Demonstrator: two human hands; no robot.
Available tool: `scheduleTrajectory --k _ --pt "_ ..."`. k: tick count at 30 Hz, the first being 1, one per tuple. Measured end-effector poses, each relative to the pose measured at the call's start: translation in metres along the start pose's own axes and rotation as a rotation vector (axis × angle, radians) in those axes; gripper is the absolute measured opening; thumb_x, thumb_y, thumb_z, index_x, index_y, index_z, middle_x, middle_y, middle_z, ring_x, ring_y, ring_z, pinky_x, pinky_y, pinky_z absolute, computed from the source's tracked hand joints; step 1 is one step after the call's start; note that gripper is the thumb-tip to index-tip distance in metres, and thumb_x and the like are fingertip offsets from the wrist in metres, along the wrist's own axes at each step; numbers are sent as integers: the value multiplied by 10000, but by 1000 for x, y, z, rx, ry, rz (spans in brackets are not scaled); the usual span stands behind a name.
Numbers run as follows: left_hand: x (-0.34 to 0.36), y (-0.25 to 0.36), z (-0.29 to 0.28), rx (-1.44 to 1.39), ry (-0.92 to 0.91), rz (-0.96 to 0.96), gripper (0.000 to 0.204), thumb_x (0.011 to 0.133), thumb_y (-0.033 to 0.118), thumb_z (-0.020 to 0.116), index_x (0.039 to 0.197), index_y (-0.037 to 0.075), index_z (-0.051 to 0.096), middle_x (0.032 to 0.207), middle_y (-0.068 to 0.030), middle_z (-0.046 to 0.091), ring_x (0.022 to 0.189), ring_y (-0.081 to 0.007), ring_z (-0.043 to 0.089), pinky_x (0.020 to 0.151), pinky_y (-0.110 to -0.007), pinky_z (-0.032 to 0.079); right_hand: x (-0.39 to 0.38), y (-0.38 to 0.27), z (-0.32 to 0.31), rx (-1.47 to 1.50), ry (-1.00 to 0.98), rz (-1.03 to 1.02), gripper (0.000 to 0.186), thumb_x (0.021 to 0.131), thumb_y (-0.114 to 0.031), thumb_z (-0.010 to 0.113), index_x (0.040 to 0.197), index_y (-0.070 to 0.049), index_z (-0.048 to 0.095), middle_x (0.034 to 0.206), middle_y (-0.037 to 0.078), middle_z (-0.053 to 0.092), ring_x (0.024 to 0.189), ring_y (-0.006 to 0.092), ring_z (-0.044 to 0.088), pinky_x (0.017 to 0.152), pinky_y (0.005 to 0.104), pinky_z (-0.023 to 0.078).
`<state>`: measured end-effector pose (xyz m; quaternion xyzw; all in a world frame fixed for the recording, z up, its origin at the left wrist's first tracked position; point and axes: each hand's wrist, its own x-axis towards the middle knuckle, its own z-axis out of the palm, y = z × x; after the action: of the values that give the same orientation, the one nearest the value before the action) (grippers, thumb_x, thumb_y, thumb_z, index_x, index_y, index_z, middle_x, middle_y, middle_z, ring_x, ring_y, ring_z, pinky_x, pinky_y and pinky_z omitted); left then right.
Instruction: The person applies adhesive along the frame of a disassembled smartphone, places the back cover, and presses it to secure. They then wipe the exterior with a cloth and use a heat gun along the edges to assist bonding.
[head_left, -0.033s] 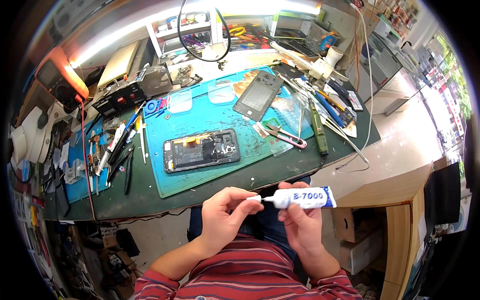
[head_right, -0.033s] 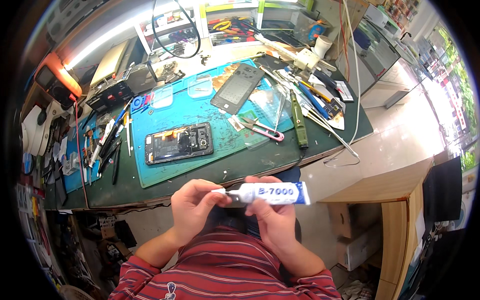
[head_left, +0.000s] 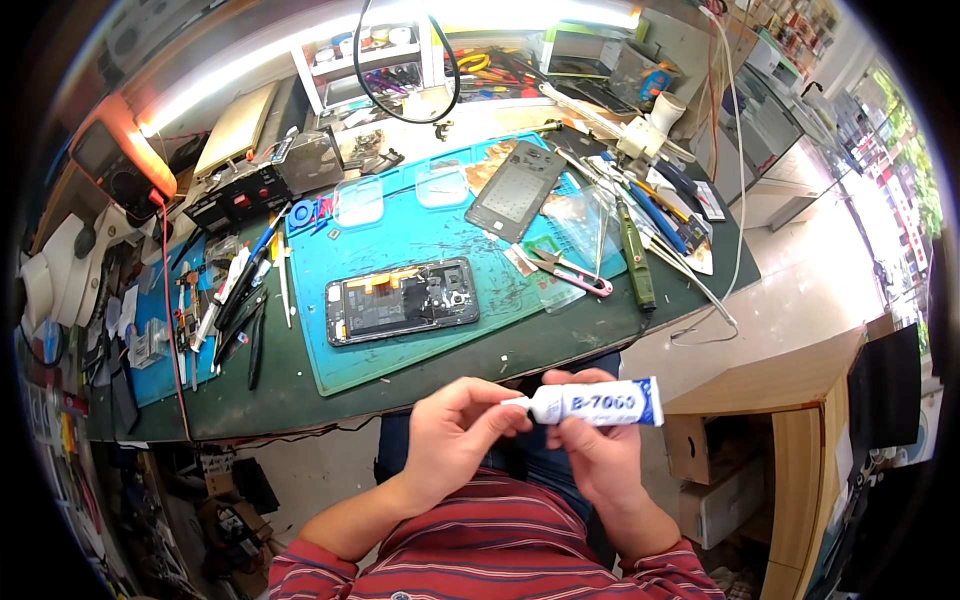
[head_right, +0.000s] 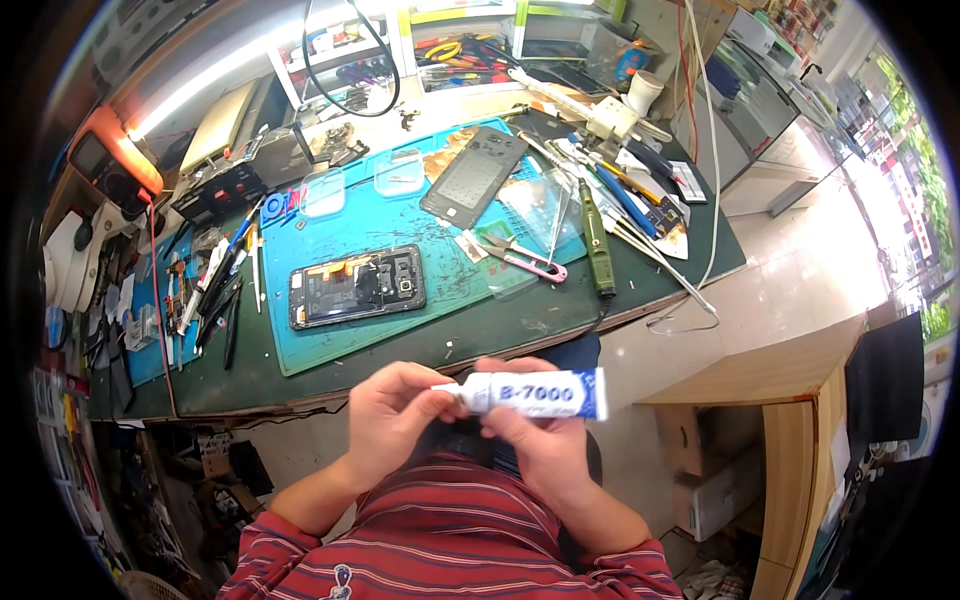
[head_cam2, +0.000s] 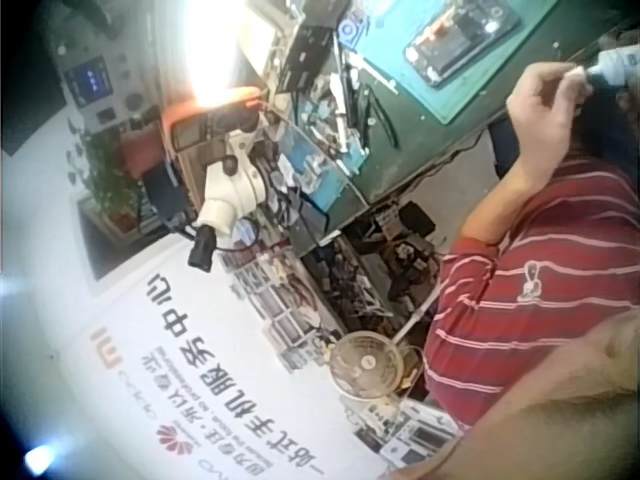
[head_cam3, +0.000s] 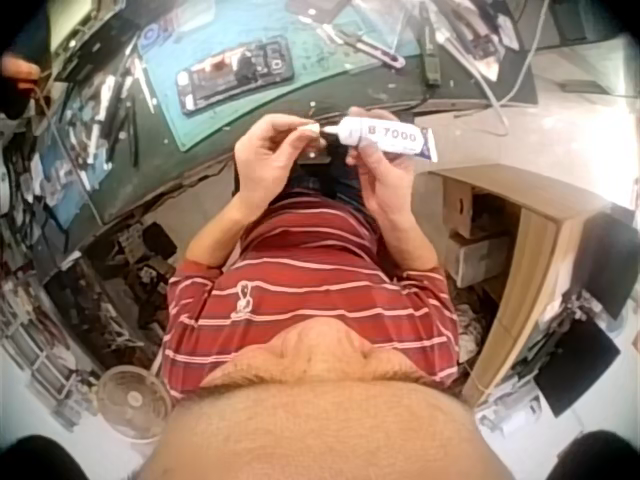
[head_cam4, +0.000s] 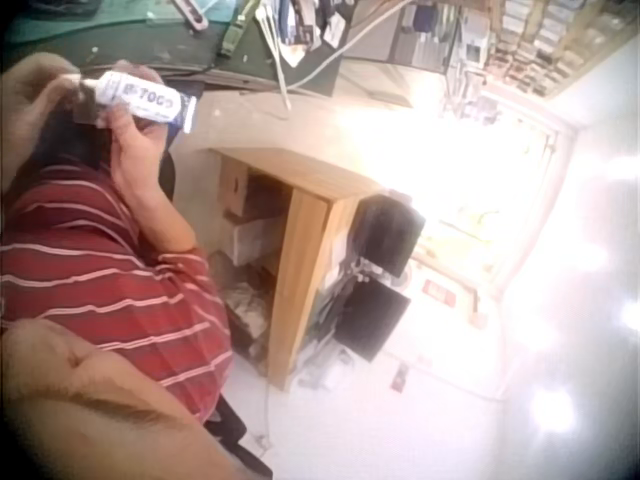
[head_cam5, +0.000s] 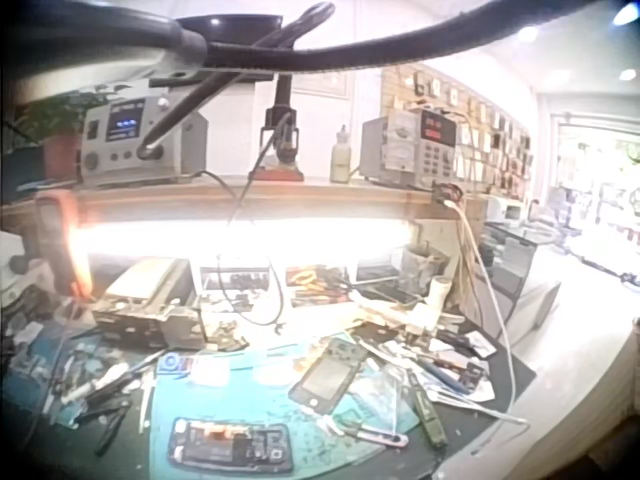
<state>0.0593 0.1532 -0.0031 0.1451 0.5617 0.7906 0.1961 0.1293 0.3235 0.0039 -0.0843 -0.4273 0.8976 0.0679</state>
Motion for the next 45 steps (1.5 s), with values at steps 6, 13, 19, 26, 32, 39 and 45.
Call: scheduleTrajectory --k 6,13,19,26,32,39,45 --pt "6 3 5 34 -50 72 196 959 12 613 1150 -31 624 1076 -98 632 916 -147 668 780 -249 548 -1 -2 0 -33 -11 -28 492 847 72 690 1276 -50 482 1329 199 575 1084 209 640 783 286 575" --pt "7 10 -10 168 -231 -263 178 995 52 558 1153 -24 590 985 -104 664 869 -125 674 714 -238 533 2 -5 -9 -187 -158 -188 395 952 -176 639 1281 -22 485 1360 245 531 1094 265 640 822 338 564" --pt "13 22 -3 201 -238 -181 154 960 39 615 1089 -41 591 927 -79 666 784 -103 654 668 -239 519 4 -14 -14 -190 -78 -87 448 991 -300 571 1300 15 493 1314 259 548 1041 294 656 794 363 583" --pt "15 30 4 203 -236 -213 269 1054 221 479 943 14 610 731 -15 597 582 -47 529 515 -211 416 2 -25 -20 -275 -199 -29 392 919 -118 647 1286 -9 561 1316 171 540 1021 218 633 802 299 562" --pt "14 18 -15 317 -283 -158 157 1028 141 518 975 6 580 746 -19 583 603 -47 510 511 -204 383 3 -20 -20 -301 -250 -29 519 933 -293 652 1317 36 537 1285 245 575 955 253 681 742 293 580" --pt "8 29 3 394 -134 24 146 990 131 585 945 0 631 734 -43 608 615 -104 560 565 -255 463 -2 -16 -21 -199 -146 -7 743 973 -546 501 1365 85 475 1282 289 582 985 307 682 768 349 586" --pt "10 37 -13 441 -393 -76 230 1011 164 518 874 10 619 728 -80 600 632 -160 569 600 -306 456 -6 -20 -22 -269 -252 -64 655 962 -454 582 1363 56 491 1278 297 587 1045 297 650 770 338 544"
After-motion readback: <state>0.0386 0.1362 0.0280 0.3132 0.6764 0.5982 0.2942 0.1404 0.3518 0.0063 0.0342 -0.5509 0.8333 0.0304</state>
